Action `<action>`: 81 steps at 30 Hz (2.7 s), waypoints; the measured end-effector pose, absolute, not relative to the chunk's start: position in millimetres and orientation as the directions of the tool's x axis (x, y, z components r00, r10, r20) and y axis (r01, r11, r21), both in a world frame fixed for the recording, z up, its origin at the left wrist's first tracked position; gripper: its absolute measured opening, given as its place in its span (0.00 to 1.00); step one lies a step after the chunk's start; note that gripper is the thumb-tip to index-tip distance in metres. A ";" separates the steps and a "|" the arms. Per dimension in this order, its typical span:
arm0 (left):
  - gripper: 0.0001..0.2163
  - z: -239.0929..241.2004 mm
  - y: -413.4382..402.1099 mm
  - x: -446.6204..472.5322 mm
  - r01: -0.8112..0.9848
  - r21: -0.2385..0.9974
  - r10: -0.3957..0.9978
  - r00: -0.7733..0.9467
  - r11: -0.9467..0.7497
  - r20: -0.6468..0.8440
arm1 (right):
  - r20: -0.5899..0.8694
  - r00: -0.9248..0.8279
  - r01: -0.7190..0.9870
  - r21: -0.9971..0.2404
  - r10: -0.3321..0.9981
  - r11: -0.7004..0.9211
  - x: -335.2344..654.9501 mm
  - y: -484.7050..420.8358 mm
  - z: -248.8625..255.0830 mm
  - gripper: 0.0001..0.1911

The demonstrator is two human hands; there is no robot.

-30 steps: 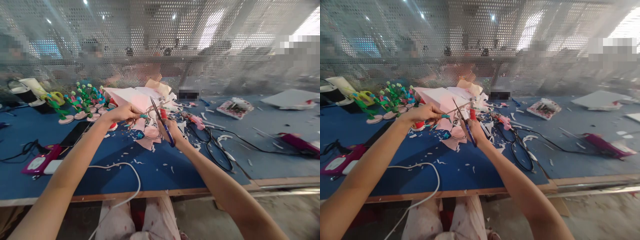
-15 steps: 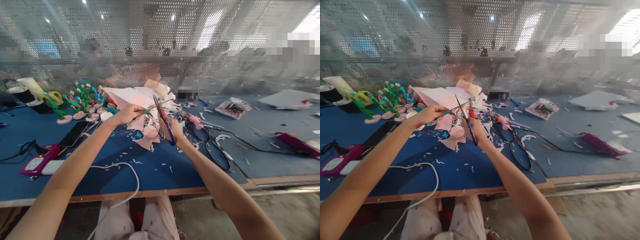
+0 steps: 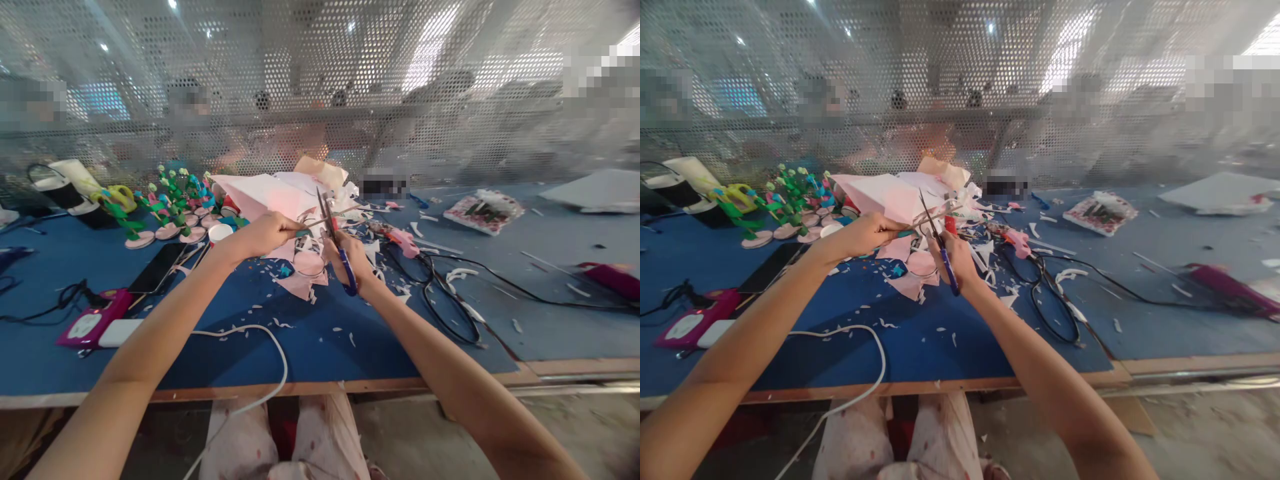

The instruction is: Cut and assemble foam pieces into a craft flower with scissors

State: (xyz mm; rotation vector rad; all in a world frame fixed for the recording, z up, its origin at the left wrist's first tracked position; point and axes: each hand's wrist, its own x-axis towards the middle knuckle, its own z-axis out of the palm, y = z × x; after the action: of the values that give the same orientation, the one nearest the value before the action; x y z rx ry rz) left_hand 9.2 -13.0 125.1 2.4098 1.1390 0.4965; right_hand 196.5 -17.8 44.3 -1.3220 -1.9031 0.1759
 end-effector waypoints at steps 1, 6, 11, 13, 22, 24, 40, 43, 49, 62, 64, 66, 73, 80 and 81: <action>0.15 124.6 -12.7 9.2 0.631 0.520 0.787 0.601 -0.575 0.141 | 0.525 -0.144 0.723 -0.522 0.839 0.452 196.6 -17.8 44.3 0.16; 0.16 125.7 -13.7 8.3 0.650 0.508 0.801 0.580 -0.566 0.150 | 0.512 -0.153 0.740 -0.507 0.845 0.442 196.1 -17.0 45.1 0.18; 0.16 130.9 -16.9 6.3 0.659 0.498 0.808 0.565 -0.563 0.165 | 0.462 -0.127 0.760 -0.523 0.878 0.386 194.3 -16.6 45.9 0.20; 0.15 131.1 -16.1 5.3 0.652 0.492 0.798 0.578 -0.578 0.171 | 0.454 -0.128 0.755 -0.532 0.882 0.384 194.1 -16.7 45.7 0.21; 0.16 130.4 -15.4 8.5 0.688 0.463 0.796 0.601 -0.560 0.070 | 0.550 -0.140 0.724 -0.510 0.824 0.464 193.2 -11.8 38.7 0.18; 0.16 131.5 -16.2 9.4 0.683 0.467 0.800 0.592 -0.561 0.094 | 0.530 -0.138 0.716 -0.530 0.837 0.454 194.1 -12.0 39.3 0.19; 0.16 128.1 -14.3 8.6 0.660 0.462 0.772 0.629 -0.592 0.090 | 0.527 -0.141 0.737 -0.509 0.838 0.444 193.6 -14.9 43.8 0.15; 0.15 131.0 -15.5 6.3 0.656 0.467 0.780 0.611 -0.594 0.133 | 0.513 -0.153 0.751 -0.495 0.844 0.437 195.3 -15.1 44.6 0.17; 0.15 136.7 -16.3 0.2 0.681 0.463 0.807 0.572 -0.567 0.146 | 0.493 -0.148 0.717 -0.544 0.858 0.436 192.9 -19.4 46.0 0.23; 0.15 133.2 -12.4 -1.4 0.691 0.464 0.815 0.564 -0.555 0.133 | 0.495 -0.100 0.640 -0.632 0.863 0.436 190.6 -15.0 41.8 0.17; 0.15 133.0 -12.5 -1.9 0.684 0.471 0.812 0.567 -0.558 0.138 | 0.478 -0.097 0.644 -0.639 0.873 0.421 189.9 -16.3 43.4 0.17; 0.15 133.2 -13.3 -2.4 0.682 0.468 0.810 0.568 -0.562 0.145 | 0.473 -0.093 0.652 -0.636 0.876 0.413 188.9 -17.6 44.6 0.17; 0.15 132.9 -16.1 -2.1 0.701 0.453 0.817 0.565 -0.551 0.118 | 0.472 -0.089 0.645 -0.644 0.877 0.412 188.1 -17.7 42.4 0.18; 0.16 125.0 -9.6 -0.8 0.671 0.484 0.797 0.596 -0.562 0.099 | 0.468 -0.146 0.618 -0.645 0.871 0.450 191.6 -19.5 44.1 0.21; 0.16 124.0 -8.5 -1.1 0.669 0.488 0.796 0.599 -0.560 0.092 | 0.465 -0.146 0.615 -0.649 0.873 0.448 191.8 -19.6 44.1 0.21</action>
State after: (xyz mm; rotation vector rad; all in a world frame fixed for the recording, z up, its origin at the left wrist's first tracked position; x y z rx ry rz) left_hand -1.1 -8.5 124.0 2.4230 1.1725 0.4264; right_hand 191.8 -19.6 44.1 -1.2595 -1.8585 0.3870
